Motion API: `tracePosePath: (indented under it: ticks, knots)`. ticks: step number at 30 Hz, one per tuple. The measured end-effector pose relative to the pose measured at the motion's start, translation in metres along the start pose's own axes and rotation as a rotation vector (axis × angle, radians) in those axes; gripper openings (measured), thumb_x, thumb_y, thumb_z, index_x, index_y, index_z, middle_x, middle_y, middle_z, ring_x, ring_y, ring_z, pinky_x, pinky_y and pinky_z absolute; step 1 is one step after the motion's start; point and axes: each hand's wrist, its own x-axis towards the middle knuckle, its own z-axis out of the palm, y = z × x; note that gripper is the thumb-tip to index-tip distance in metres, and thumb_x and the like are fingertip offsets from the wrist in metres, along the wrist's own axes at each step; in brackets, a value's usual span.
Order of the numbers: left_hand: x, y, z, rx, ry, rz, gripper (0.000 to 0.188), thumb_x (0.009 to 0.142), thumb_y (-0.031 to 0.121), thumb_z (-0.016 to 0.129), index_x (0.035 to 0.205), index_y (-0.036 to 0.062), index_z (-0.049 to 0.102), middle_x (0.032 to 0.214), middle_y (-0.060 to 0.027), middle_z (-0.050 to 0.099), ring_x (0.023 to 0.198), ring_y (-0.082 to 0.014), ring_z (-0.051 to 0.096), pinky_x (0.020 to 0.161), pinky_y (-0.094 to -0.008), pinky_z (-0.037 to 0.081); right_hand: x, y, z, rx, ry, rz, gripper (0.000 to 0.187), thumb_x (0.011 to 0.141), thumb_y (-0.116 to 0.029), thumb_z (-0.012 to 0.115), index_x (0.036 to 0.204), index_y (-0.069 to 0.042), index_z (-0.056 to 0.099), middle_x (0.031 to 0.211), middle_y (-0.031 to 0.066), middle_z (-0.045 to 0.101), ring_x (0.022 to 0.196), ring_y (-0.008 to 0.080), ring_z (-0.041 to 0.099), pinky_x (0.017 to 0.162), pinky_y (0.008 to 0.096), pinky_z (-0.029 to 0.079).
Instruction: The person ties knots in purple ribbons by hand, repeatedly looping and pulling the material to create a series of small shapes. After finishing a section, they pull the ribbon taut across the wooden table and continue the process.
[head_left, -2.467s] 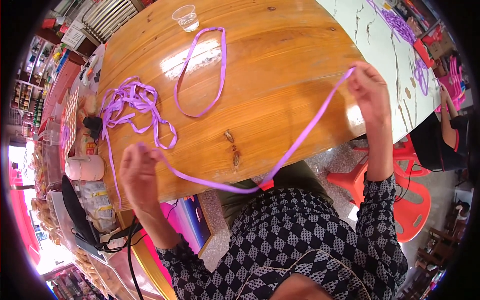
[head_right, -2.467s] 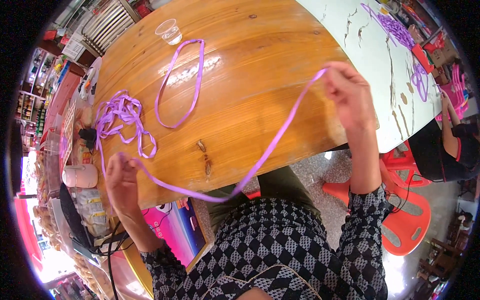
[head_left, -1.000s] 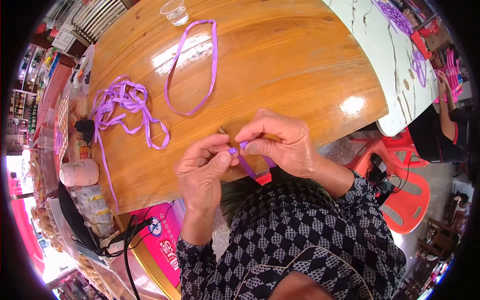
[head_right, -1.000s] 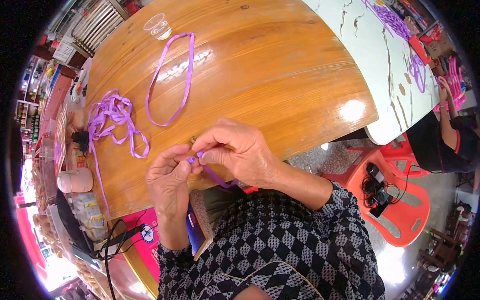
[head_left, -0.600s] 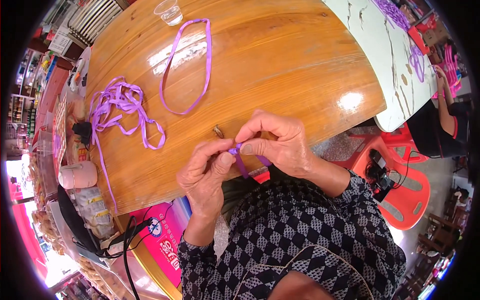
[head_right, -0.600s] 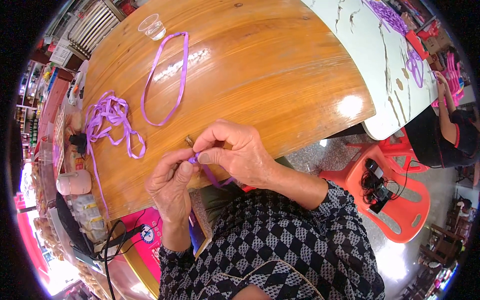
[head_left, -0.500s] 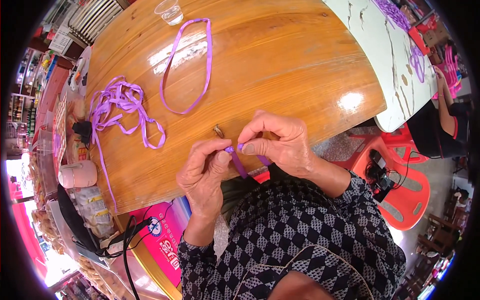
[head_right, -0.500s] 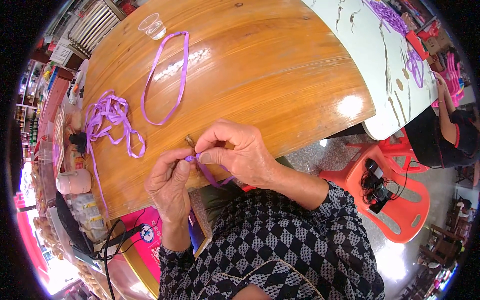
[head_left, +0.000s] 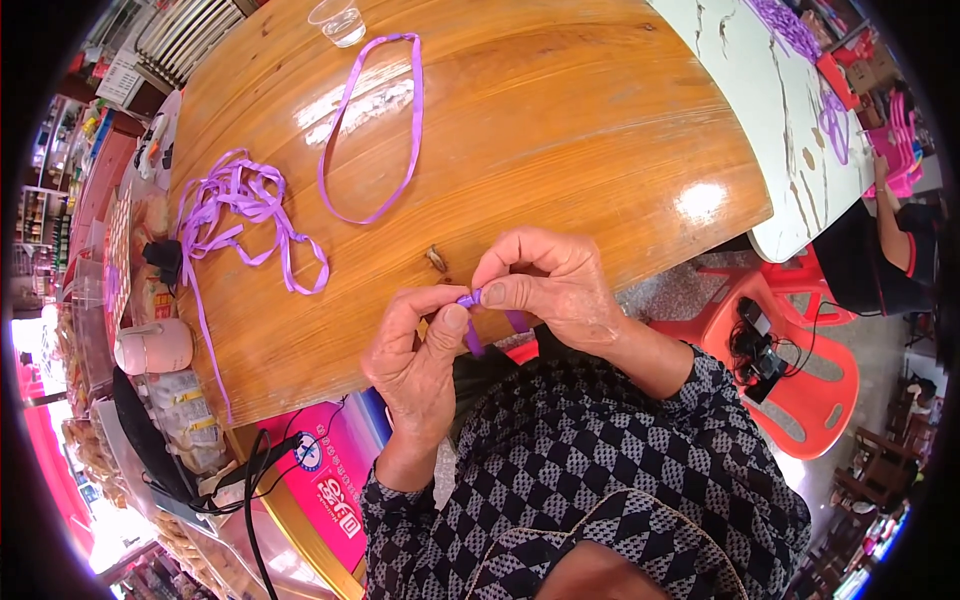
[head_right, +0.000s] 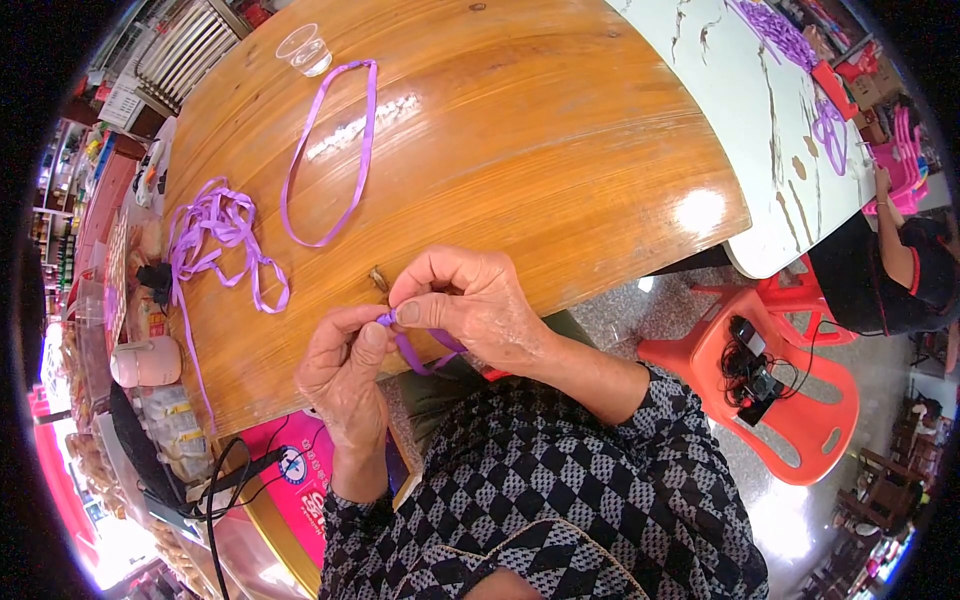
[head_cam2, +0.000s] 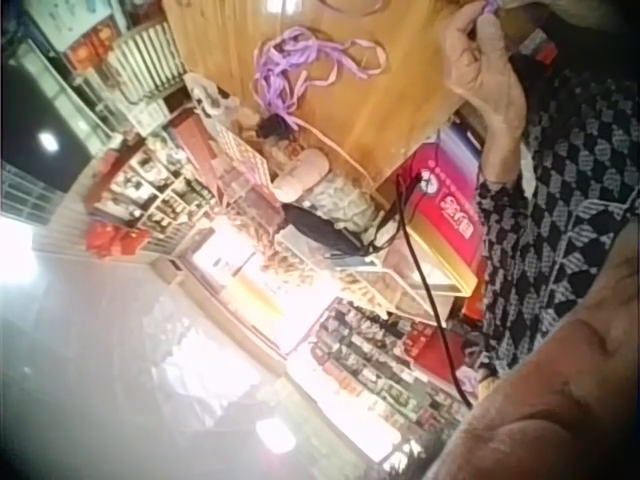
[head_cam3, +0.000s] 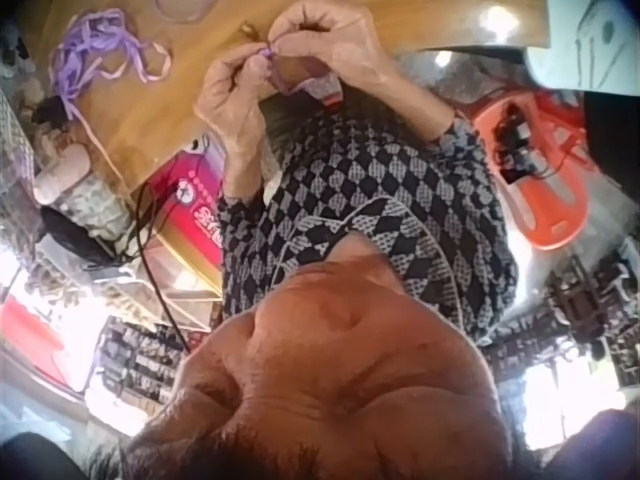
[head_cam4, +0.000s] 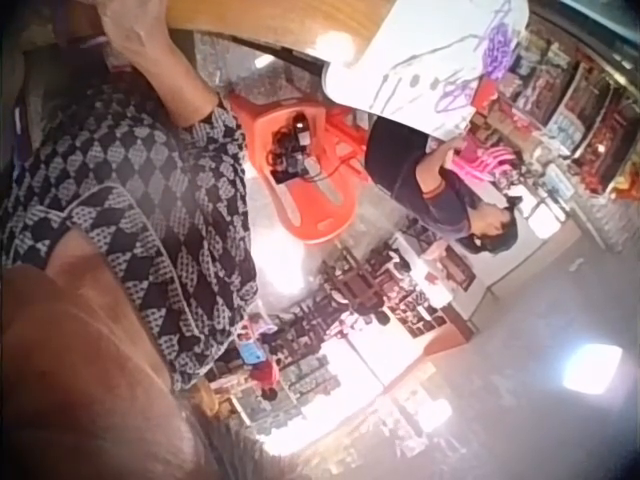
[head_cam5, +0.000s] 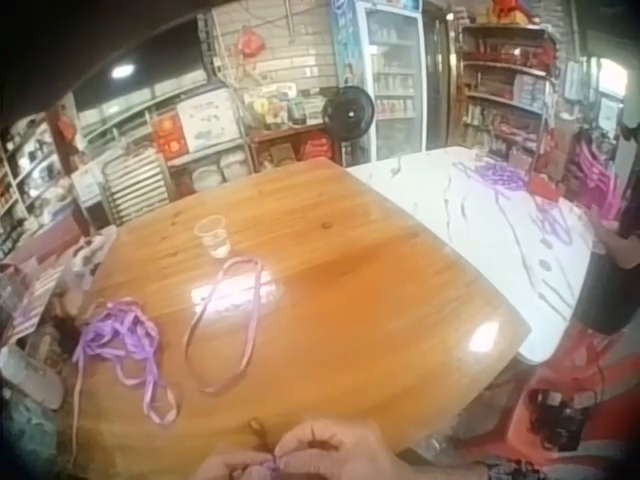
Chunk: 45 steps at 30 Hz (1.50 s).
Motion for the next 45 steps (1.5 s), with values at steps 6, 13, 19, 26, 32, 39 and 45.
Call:
tracePosePath:
  ticks: [6, 13, 19, 26, 32, 39, 45]
  knots:
    - [0.0, -0.001, 0.002, -0.048, 0.012, -0.037, 0.013, 0.084, 0.009, 0.061, 0.091, -0.0027, 0.06, 0.079, -0.0005, 0.053, 0.068, -0.0061, 0.048, 0.057, -0.0181, 0.039, -0.002, 0.009, 0.005, 0.048, 0.047, -0.013, 0.008, 0.08, -0.004, 0.064, 0.087, -0.002, 0.06, 0.076, -0.0029, 0.057, 0.064, 0.0017, 0.048, 0.054, 0.0156, 0.038]
    - [-0.001, -0.004, 0.001, -0.122, 0.054, -0.06, 0.016, 0.081, 0.006, 0.062, 0.093, -0.0044, 0.059, 0.083, -0.0063, 0.061, 0.07, -0.0108, 0.056, 0.065, -0.0211, 0.045, -0.004, 0.008, 0.001, 0.064, 0.028, 0.007, 0.011, 0.079, -0.004, 0.065, 0.088, -0.002, 0.059, 0.074, -0.0015, 0.057, 0.06, 0.0029, 0.049, 0.05, 0.0158, 0.038]
    - [-0.002, -0.002, 0.001, -0.07, 0.003, -0.056, 0.015, 0.084, 0.01, 0.062, 0.091, -0.003, 0.06, 0.079, -0.0013, 0.054, 0.069, -0.007, 0.05, 0.061, -0.0191, 0.04, -0.004, 0.007, 0.002, 0.11, 0.031, 0.054, 0.011, 0.078, -0.005, 0.066, 0.086, -0.001, 0.059, 0.071, -0.0008, 0.057, 0.057, 0.0036, 0.049, 0.048, 0.0166, 0.039]
    - [-0.003, 0.0, 0.002, -0.136, 0.032, -0.078, 0.016, 0.084, 0.01, 0.062, 0.091, -0.0034, 0.06, 0.079, -0.0019, 0.055, 0.069, -0.007, 0.05, 0.061, -0.0191, 0.04, -0.006, 0.009, 0.006, 0.112, 0.075, 0.028, 0.008, 0.076, -0.002, 0.068, 0.081, -0.002, 0.061, 0.071, -0.0022, 0.055, 0.06, 0.0028, 0.049, 0.051, 0.0161, 0.038]
    - [-0.004, -0.001, 0.002, -0.128, 0.025, -0.069, 0.015, 0.084, 0.009, 0.062, 0.091, -0.0033, 0.06, 0.079, -0.0019, 0.055, 0.069, -0.0074, 0.05, 0.061, -0.0193, 0.04, -0.007, 0.01, 0.006, 0.034, 0.085, -0.058, 0.008, 0.076, -0.001, 0.067, 0.081, -0.001, 0.061, 0.073, -0.0015, 0.053, 0.063, 0.0033, 0.047, 0.053, 0.0171, 0.037]
    - [-0.005, -0.003, 0.0, -0.092, 0.02, -0.063, 0.013, 0.084, 0.009, 0.061, 0.089, -0.0027, 0.06, 0.078, -0.0012, 0.053, 0.068, -0.0075, 0.049, 0.06, -0.0194, 0.04, -0.005, 0.011, 0.003, -0.316, 0.051, -0.27, 0.006, 0.075, 0.0, 0.065, 0.075, -0.001, 0.059, 0.073, 0.0027, 0.05, 0.067, 0.0086, 0.049, 0.058, 0.0225, 0.04]
    - [-0.003, -0.007, -0.002, 0.116, 0.024, 0.062, 0.011, 0.083, 0.008, 0.062, 0.087, -0.0022, 0.06, 0.075, -0.0026, 0.053, 0.066, -0.009, 0.049, 0.058, -0.0204, 0.039, -0.004, 0.013, 0.003, -0.331, 0.05, -0.289, 0.007, 0.074, 0.001, 0.065, 0.075, -0.002, 0.059, 0.071, 0.0037, 0.051, 0.065, 0.0108, 0.049, 0.057, 0.024, 0.039]
